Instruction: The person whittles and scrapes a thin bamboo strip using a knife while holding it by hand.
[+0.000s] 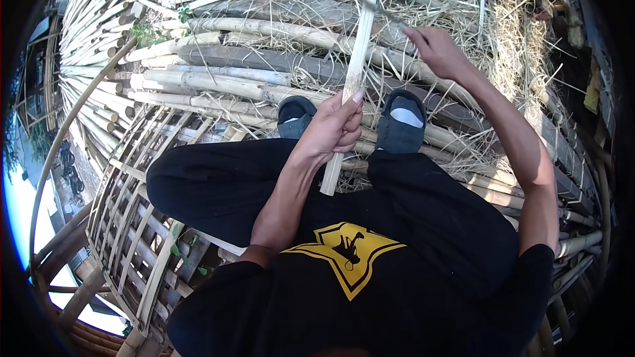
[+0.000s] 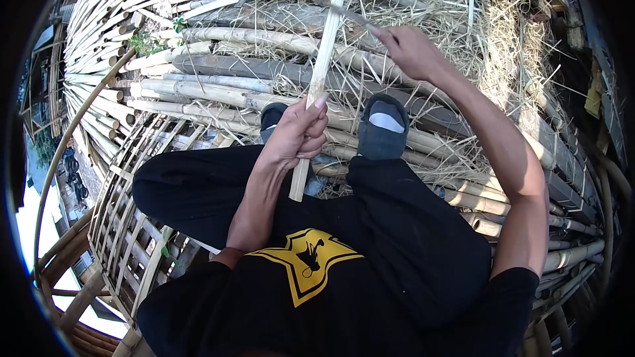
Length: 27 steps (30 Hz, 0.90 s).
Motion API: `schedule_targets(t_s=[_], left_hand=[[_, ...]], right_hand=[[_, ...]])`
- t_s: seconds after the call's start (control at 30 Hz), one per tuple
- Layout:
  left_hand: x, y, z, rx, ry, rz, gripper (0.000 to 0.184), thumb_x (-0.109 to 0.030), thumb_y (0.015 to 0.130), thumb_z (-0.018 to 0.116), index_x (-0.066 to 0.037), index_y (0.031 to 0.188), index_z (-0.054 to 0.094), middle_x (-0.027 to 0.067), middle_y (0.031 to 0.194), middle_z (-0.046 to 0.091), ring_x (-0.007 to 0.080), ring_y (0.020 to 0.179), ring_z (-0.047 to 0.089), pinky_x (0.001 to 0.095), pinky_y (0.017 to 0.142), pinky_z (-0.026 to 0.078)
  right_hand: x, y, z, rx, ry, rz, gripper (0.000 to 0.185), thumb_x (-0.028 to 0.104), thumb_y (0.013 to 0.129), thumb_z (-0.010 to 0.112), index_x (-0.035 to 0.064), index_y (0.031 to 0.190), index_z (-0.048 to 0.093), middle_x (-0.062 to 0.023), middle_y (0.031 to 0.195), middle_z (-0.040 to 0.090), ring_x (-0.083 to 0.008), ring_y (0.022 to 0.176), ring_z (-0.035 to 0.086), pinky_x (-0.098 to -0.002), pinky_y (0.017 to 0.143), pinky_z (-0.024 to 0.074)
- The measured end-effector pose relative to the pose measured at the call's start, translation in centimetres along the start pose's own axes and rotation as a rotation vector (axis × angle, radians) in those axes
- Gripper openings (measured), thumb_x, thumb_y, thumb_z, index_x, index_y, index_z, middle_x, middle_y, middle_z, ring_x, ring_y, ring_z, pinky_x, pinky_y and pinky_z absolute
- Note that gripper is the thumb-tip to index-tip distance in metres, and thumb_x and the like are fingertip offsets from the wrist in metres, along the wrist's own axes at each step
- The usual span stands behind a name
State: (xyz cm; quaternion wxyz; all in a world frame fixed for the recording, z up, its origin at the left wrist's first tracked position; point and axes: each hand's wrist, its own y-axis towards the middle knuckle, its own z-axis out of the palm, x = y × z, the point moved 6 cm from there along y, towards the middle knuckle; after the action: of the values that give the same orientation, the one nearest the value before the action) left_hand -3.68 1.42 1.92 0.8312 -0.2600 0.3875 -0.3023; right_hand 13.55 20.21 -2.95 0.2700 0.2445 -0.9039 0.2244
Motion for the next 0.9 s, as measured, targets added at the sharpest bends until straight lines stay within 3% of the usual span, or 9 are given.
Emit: schedule_targets(t_s=[0.1, 0.17, 0.27, 0.33, 0.43, 0.5, 0.73, 0.77, 0.9], left_hand=[[0.4, -1.0, 0.7, 0.106, 0.088, -0.036, 0.026, -0.032, 0.101, 0.045, -0.01, 0.087, 0.043, -0.0065, 0.055, 0.027, 0.0014, 0.037, 0.02, 0.0204, 0.033, 0.015], [-0.1, -0.4, 0.4, 0.054, 0.078, -0.007, 0.026, -0.032, 0.101, 0.045, -0.01, 0.087, 0.043, -0.0066, 0.055, 0.027, 0.0015, 0.037, 0.021, 0.0203, 0.033, 0.015], [0.1, 0.7, 0.2, -0.001, 0.078, 0.047, 0.026, -0.031, 0.101, 0.046, -0.01, 0.086, 0.043, -0.007, 0.056, 0.028, 0.0013, 0.038, 0.023, 0.0198, 0.034, 0.017], [0.0, 0.8, -0.3, -0.127, 0.238, 0.092, 0.025, -0.03, 0.101, 0.047, -0.01, 0.087, 0.042, -0.0074, 0.056, 0.031, 0.0006, 0.039, 0.023, 0.0198, 0.034, 0.017], [0.0, 1.2, -0.9, -0.184, 0.379, 0.158, 0.022, -0.028, 0.101, 0.048, -0.011, 0.088, 0.043, -0.0081, 0.057, 0.033, -0.0001, 0.04, 0.025, 0.0196, 0.035, 0.019], [0.6, 1.3, -1.3, -0.201, 0.473, 0.193, 0.021, -0.027, 0.101, 0.048, -0.01, 0.089, 0.044, -0.0084, 0.057, 0.033, -0.0003, 0.04, 0.025, 0.0195, 0.035, 0.02], [0.7, 0.8, -1.2, -0.25, 0.491, 0.073, 0.02, -0.024, 0.1, 0.048, -0.005, 0.1, 0.053, -0.0061, 0.061, 0.04, 0.0026, 0.051, 0.035, 0.0219, 0.044, 0.03], [0.6, 1.0, -1.1, -0.234, 0.464, 0.102, 0.019, -0.026, 0.1, 0.048, -0.008, 0.095, 0.049, -0.0077, 0.059, 0.036, 0.0012, 0.046, 0.03, 0.0205, 0.039, 0.024], [-0.3, 1.6, -0.9, -0.224, 0.414, 0.156, 0.024, -0.03, 0.101, 0.048, -0.012, 0.086, 0.042, -0.009, 0.057, 0.031, -0.0003, 0.041, 0.024, 0.0191, 0.034, 0.018]], right_hand=[[-9.8, 1.3, -8.5, -0.333, -0.008, 0.402, 0.064, 0.055, 0.098, 0.034, -0.0021, 0.074, 0.051, -0.0035, 0.059, 0.041, -0.0156, 0.056, 0.036, -0.0374, 0.055, 0.0329], [-9.3, -0.5, -13.3, -0.587, -0.05, 0.189, 0.06, 0.052, 0.099, 0.034, -0.0019, 0.083, 0.055, -0.0009, 0.061, 0.037, -0.012, 0.057, 0.035, -0.0318, 0.053, 0.0303], [-7.9, -1.9, -12.1, -0.506, 0.136, 0.238, 0.054, 0.047, 0.1, 0.036, 0.0003, 0.08, 0.052, 0.0018, 0.062, 0.036, -0.0093, 0.057, 0.032, -0.0298, 0.052, 0.0271], [-3.0, -2.7, -8.0, -0.354, 0.154, 0.157, 0.065, 0.057, 0.097, 0.038, 0.0009, 0.065, 0.044, -0.0045, 0.057, 0.039, -0.0158, 0.054, 0.035, -0.0353, 0.054, 0.0327], [4.5, -4.2, -1.3, 0.146, -0.011, 0.04, 0.06, 0.052, 0.098, 0.039, 0.0009, 0.072, 0.057, -0.0133, 0.059, 0.05, -0.0275, 0.054, 0.047, -0.0402, 0.057, 0.0397], [7.4, -5.3, 1.4, 0.236, 0.08, -0.091, 0.055, 0.049, 0.097, 0.04, 0.002, 0.078, 0.061, -0.0179, 0.062, 0.057, -0.0358, 0.06, 0.055, -0.0465, 0.06, 0.0431], [6.5, -3.9, 1.6, -0.048, -0.184, -0.369, 0.043, 0.044, 0.093, 0.051, 0.0045, 0.08, 0.061, -0.0158, 0.051, 0.05, -0.0364, 0.051, 0.052, -0.0456, 0.053, 0.0414], [5.7, -3.0, 1.9, 0.105, -0.204, -0.282, 0.053, 0.054, 0.093, 0.043, 0.006, 0.078, 0.061, -0.0169, 0.057, 0.057, -0.0372, 0.055, 0.058, -0.0467, 0.054, 0.0456], [5.4, -1.7, 1.1, -0.005, -0.239, -0.317, 0.053, 0.056, 0.094, 0.042, 0.0086, 0.079, 0.062, -0.0143, 0.053, 0.056, -0.035, 0.052, 0.057, -0.0463, 0.051, 0.0442]])
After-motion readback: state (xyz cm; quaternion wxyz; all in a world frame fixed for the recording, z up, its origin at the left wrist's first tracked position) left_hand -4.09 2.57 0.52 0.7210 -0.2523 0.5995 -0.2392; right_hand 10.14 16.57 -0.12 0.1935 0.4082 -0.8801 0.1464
